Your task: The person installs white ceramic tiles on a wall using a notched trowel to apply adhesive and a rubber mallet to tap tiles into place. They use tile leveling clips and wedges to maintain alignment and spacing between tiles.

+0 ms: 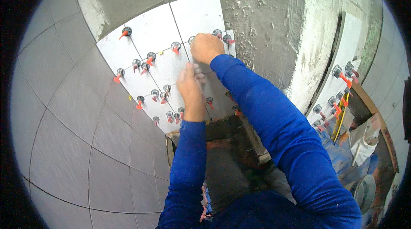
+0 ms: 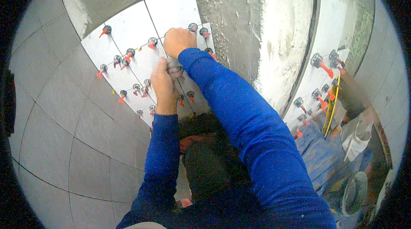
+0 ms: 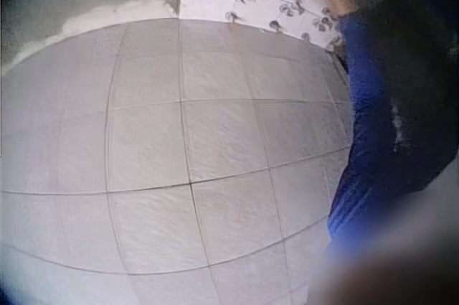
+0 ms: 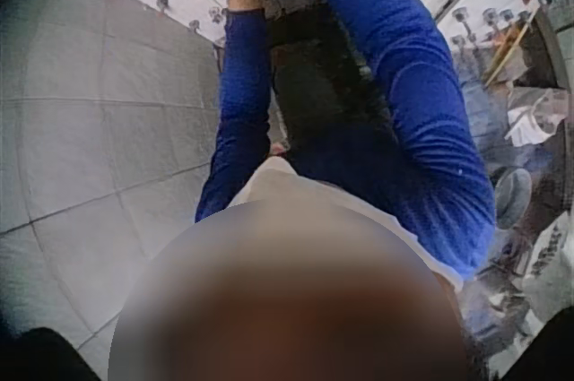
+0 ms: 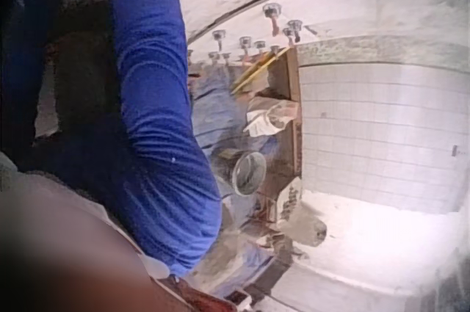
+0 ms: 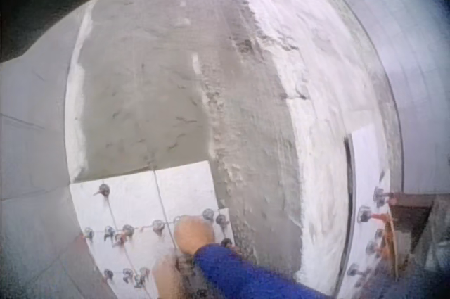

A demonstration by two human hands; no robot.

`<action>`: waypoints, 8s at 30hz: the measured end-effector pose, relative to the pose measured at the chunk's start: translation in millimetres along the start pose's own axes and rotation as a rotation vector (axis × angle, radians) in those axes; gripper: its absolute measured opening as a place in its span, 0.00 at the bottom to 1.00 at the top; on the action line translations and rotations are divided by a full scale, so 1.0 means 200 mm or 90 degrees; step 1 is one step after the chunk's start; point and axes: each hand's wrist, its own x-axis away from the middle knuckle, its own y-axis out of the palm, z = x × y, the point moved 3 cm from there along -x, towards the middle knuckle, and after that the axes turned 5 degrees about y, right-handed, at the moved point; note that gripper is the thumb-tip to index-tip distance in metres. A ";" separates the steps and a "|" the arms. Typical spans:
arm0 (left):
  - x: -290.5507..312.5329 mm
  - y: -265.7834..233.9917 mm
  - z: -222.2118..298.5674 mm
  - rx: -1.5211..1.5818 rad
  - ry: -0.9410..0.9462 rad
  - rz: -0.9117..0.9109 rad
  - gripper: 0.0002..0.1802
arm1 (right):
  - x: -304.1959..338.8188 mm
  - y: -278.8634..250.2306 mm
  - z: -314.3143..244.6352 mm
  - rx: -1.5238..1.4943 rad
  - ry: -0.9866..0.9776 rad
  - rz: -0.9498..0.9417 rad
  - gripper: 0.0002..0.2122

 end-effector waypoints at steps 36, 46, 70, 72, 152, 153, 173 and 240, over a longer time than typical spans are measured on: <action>-0.31 0.39 -0.27 0.688 -0.085 -0.238 0.34 | -0.07 0.08 0.07 -0.076 -0.002 -0.023 0.21; -0.38 0.30 -0.19 0.387 -0.029 -0.177 0.26 | -0.06 0.00 0.02 0.032 0.026 -0.068 0.19; -0.34 0.30 -0.21 0.546 -0.197 -0.050 0.22 | -0.04 -0.02 0.00 0.033 0.012 -0.050 0.16; -0.32 0.32 -0.18 0.563 -0.193 -0.070 0.23 | -0.04 -0.03 0.00 0.035 0.016 -0.047 0.16; -0.35 0.30 0.00 0.540 -0.243 0.080 0.24 | 0.00 -0.02 -0.02 0.121 -0.126 0.032 0.12; -0.37 0.29 -0.02 0.540 -0.248 0.069 0.24 | 0.00 -0.02 -0.02 0.121 -0.128 0.031 0.12; -0.38 0.30 -0.15 0.573 -0.219 -0.079 0.19 | -0.01 0.01 0.02 0.078 -0.116 0.012 0.18; -0.46 0.59 -0.28 0.362 -0.299 -0.218 0.12 | 0.03 -0.15 0.25 0.184 0.018 0.164 0.12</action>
